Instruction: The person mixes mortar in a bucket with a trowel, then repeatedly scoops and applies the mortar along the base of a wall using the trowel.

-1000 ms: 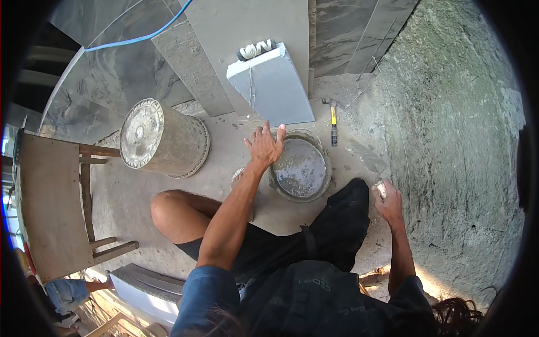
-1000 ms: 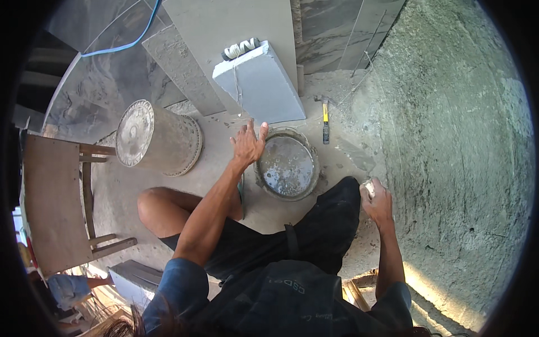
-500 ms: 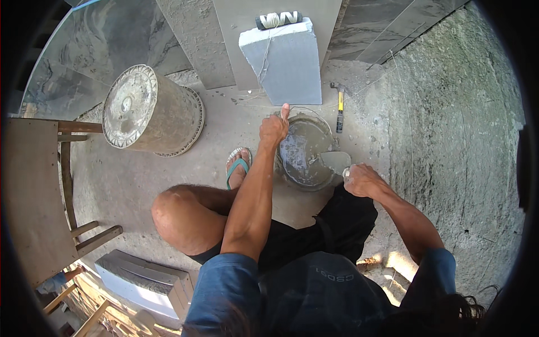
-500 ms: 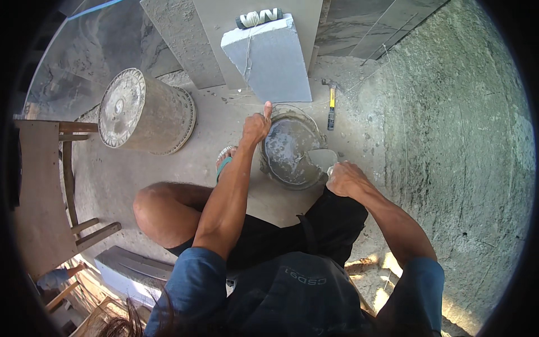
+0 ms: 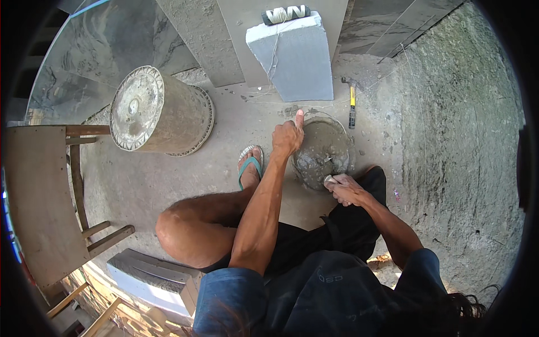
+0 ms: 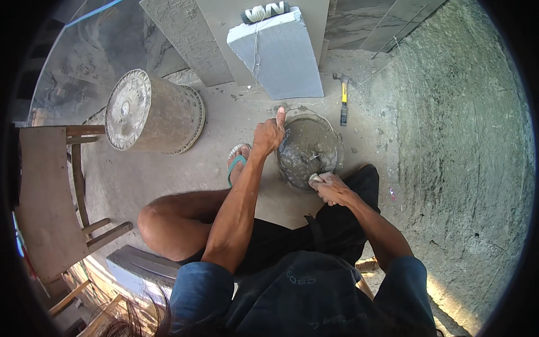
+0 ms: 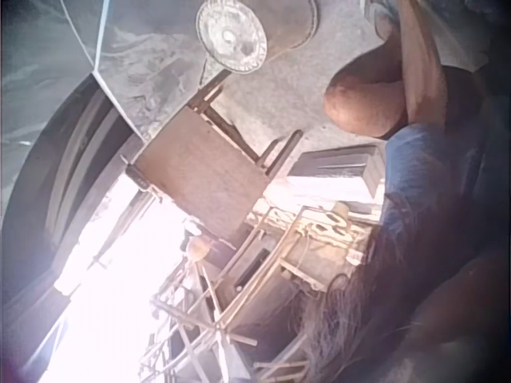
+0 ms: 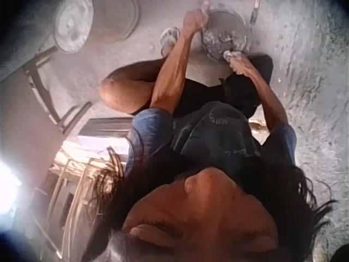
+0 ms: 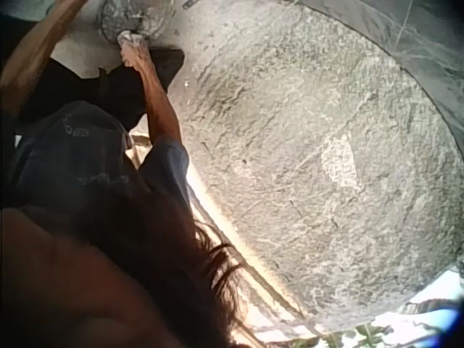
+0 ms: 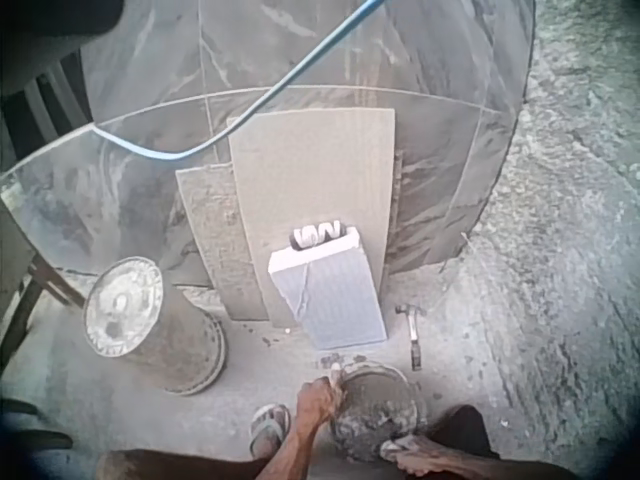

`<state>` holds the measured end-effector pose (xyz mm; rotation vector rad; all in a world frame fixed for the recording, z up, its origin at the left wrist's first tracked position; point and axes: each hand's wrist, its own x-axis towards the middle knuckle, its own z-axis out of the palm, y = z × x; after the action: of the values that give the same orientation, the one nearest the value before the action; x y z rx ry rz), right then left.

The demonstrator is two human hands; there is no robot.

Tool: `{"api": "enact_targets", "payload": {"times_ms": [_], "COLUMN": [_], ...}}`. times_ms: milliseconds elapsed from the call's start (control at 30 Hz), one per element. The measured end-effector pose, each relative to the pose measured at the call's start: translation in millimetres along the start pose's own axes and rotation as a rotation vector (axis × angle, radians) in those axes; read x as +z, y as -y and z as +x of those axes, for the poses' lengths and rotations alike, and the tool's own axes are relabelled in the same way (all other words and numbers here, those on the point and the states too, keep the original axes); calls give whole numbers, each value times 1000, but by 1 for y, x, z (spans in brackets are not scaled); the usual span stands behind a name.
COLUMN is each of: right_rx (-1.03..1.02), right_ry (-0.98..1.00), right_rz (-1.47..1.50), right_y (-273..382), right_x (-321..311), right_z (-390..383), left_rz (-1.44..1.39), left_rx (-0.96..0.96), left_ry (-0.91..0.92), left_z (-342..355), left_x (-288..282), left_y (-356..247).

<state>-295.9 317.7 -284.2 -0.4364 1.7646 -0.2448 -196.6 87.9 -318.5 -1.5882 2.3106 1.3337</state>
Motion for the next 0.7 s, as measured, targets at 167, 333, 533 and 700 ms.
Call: {"api": "enact_targets", "payload": {"times_ms": [167, 333, 533, 700], "right_rx": [-8, -55, -115, -227], "right_ry": [197, 413, 322, 284], "right_rz": [320, 598, 517, 624], "right_y": [-6, -20, -26, -31], "right_x": [2, -9, -31, -54], "right_z": [0, 4, -20, -49], "left_rz": [50, -57, -151, -11], "left_rx": [-50, -95, -83, 26], "left_ry": [-14, 85, 156, -25], "left_z": [8, 19, 33, 45], "left_x": [-15, -21, -23, -19], "left_y": [15, 17, 25, 58]}}
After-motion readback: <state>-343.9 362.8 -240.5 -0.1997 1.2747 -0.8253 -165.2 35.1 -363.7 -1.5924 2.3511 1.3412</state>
